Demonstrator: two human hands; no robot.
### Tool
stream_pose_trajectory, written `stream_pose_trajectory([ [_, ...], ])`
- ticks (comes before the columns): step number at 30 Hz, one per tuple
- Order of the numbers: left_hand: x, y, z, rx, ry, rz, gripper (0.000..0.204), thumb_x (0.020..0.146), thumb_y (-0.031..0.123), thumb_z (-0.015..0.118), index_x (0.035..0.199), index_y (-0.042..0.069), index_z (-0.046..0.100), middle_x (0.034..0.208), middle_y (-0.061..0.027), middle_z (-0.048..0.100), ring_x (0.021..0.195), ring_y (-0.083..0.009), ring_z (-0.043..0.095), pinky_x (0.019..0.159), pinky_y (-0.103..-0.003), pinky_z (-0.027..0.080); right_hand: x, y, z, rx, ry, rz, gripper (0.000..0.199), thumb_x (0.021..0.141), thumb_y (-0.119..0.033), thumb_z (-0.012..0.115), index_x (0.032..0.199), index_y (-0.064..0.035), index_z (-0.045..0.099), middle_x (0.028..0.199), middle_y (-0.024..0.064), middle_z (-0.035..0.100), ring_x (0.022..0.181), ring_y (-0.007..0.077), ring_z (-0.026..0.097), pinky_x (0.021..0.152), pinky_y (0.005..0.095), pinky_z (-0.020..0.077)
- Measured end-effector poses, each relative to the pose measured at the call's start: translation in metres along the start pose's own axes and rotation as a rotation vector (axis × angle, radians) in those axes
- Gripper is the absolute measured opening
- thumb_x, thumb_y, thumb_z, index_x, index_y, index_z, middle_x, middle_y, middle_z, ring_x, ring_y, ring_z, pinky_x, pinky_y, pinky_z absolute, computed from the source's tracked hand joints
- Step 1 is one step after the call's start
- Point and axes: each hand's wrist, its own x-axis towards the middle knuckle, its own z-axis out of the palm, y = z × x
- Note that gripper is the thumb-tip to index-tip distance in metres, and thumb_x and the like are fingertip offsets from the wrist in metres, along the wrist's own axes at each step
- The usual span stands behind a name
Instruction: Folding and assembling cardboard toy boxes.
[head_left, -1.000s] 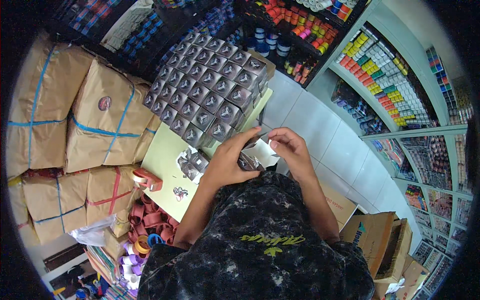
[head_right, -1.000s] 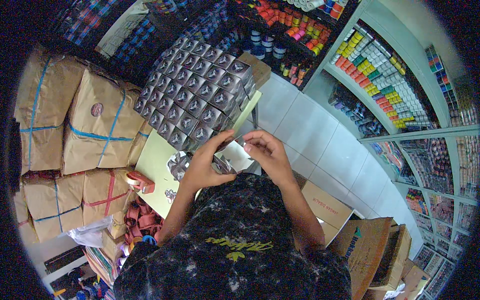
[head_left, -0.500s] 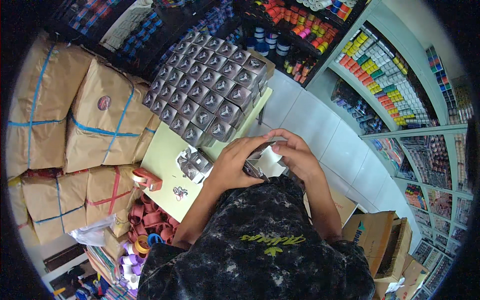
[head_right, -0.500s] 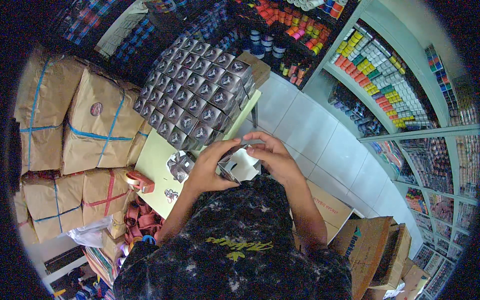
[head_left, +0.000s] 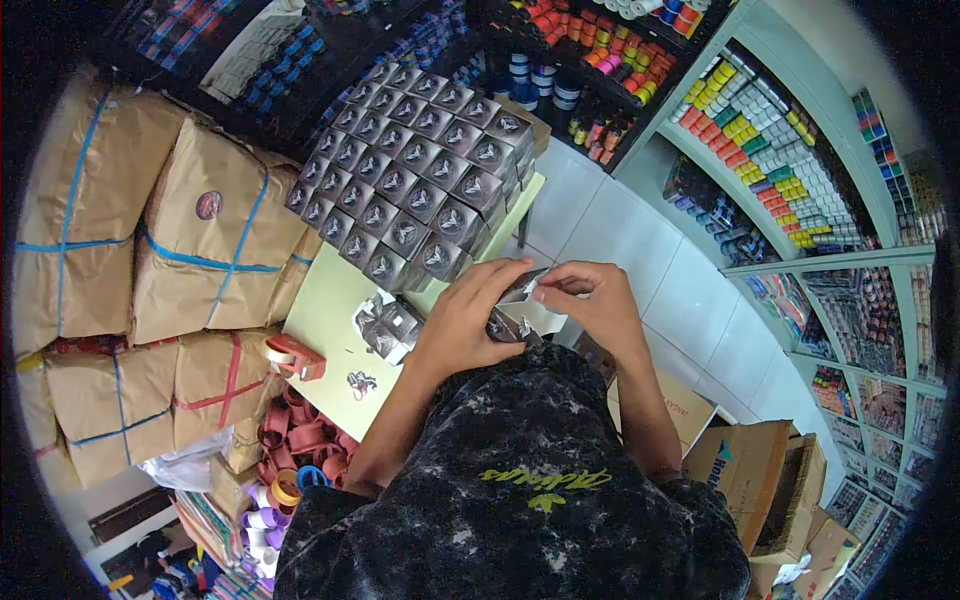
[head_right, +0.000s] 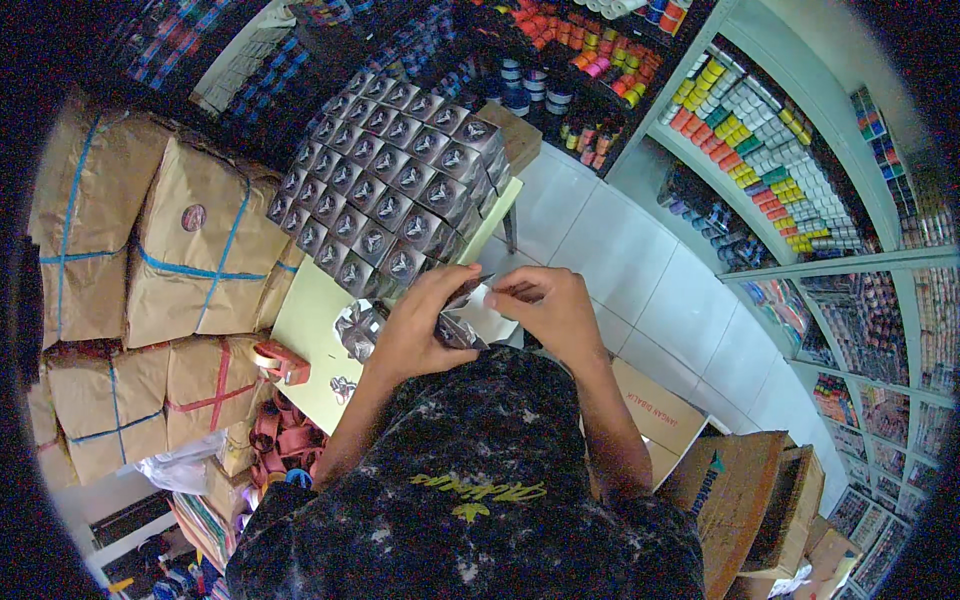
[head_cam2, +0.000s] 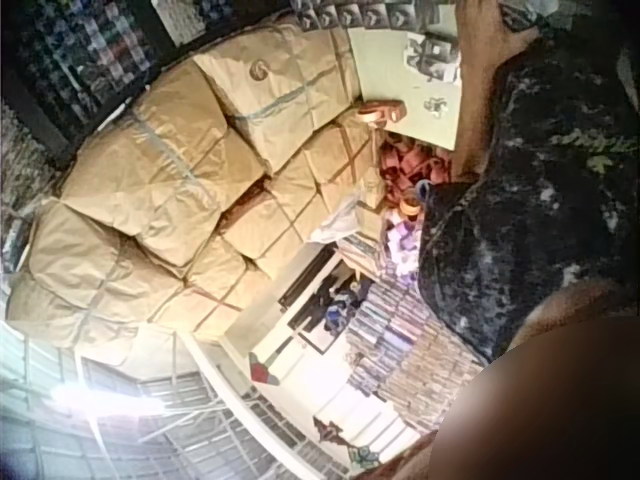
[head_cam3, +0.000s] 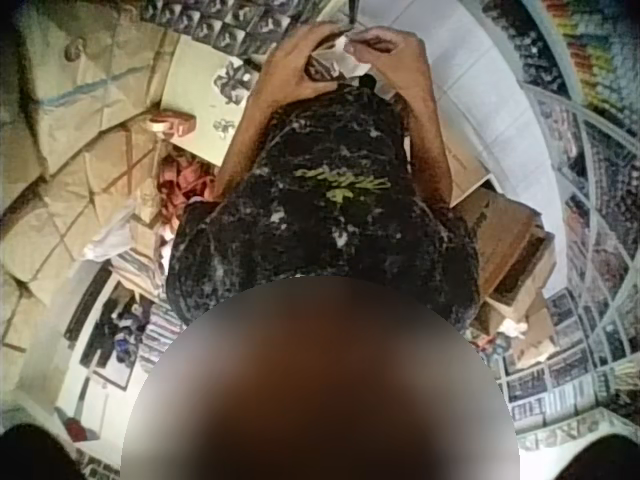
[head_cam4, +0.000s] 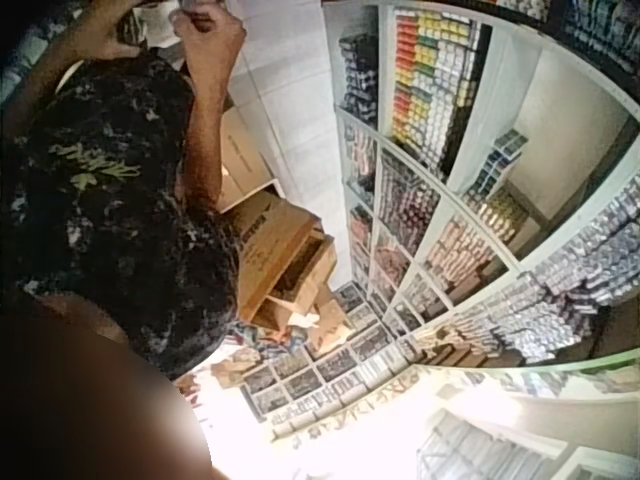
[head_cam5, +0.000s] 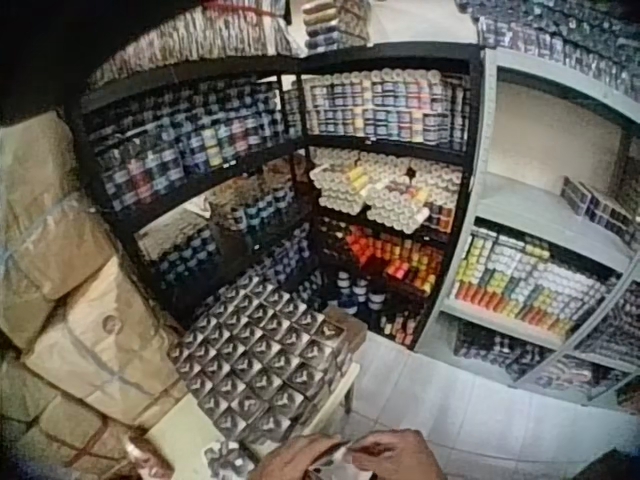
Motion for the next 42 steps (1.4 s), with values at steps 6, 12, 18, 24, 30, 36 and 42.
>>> stream_pose_trajectory([
  [6,0.001,0.005,0.004,0.05,-0.049,0.055,0.094,0.059,0.019,0.088,0.144,0.01,0.05,0.133,-0.0163,0.055,0.123,-0.0377,0.054,0.104,-0.044,0.045,0.005,0.003,-0.009,-0.14,-0.169,0.07,0.015,0.082,-0.003,0.078,0.094,0.0042,0.074,0.084,0.0081,0.074,0.076,0.0115,0.069,0.07,0.0268,0.0556],
  [12,0.0,0.003,0.008,0.057,-0.09,0.065,0.101,0.055,0.022,0.09,0.145,0.007,0.048,0.134,-0.0182,0.052,0.126,-0.0389,0.051,0.108,-0.046,0.043,0.008,0.026,-0.006,0.002,-0.182,0.057,0.017,0.081,-0.013,0.08,0.088,0.0015,0.075,0.076,0.0048,0.073,0.068,0.0093,0.066,0.064,0.0264,0.053],
  [18,0.005,0.008,0.005,-0.042,-0.096,0.047,0.102,0.06,0.028,0.091,0.148,0.008,0.044,0.138,-0.0186,0.051,0.126,-0.0397,0.052,0.106,-0.045,0.044,0.01,0.024,-0.004,0.113,-0.187,0.06,0.012,0.085,-0.009,0.076,0.088,0.0018,0.074,0.076,0.0015,0.07,0.069,0.0063,0.062,0.063,0.0247,0.051],
  [24,0.002,-0.004,-0.013,-0.089,-0.195,-0.074,0.111,0.062,0.037,0.094,0.153,0.006,0.039,0.147,-0.0193,0.05,0.134,-0.0358,0.051,0.113,-0.043,0.039,0.011,0.022,-0.01,0.038,-0.211,0.054,0.012,0.088,-0.007,0.075,0.095,0.0021,0.073,0.081,0.0005,0.07,0.075,0.0073,0.063,0.068,0.0244,0.0505],
  [30,-0.001,-0.011,-0.011,-0.129,-0.175,-0.136,0.101,0.065,0.034,0.093,0.149,0.006,0.045,0.143,-0.0189,0.054,0.132,-0.0347,0.054,0.112,-0.042,0.041,0.011,0.014,-0.009,0.111,-0.178,0.051,0.014,0.094,-0.011,0.07,0.1,0.0014,0.072,0.088,0.0014,0.07,0.081,0.0079,0.062,0.073,0.025,0.0499],
  [36,-0.003,-0.011,-0.008,-0.101,-0.155,-0.132,0.1,0.066,0.034,0.092,0.149,0.005,0.044,0.143,-0.0197,0.054,0.132,-0.0351,0.053,0.112,-0.043,0.041,0.007,0.007,-0.015,0.1,-0.264,-0.06,0.018,0.097,-0.015,0.066,0.104,-0.0014,0.075,0.093,0.0046,0.072,0.086,0.0105,0.063,0.079,0.0269,0.0489],
  [42,-0.001,-0.009,-0.004,-0.104,-0.132,-0.178,0.1,0.066,0.028,0.09,0.15,0.006,0.042,0.145,-0.0204,0.052,0.133,-0.036,0.052,0.113,-0.044,0.04,0.001,0.001,-0.01,-0.029,-0.346,-0.088,0.022,0.093,-0.023,0.072,0.107,-0.0061,0.078,0.096,0.0066,0.075,0.086,0.0137,0.064,0.08,0.0306,0.0493],
])
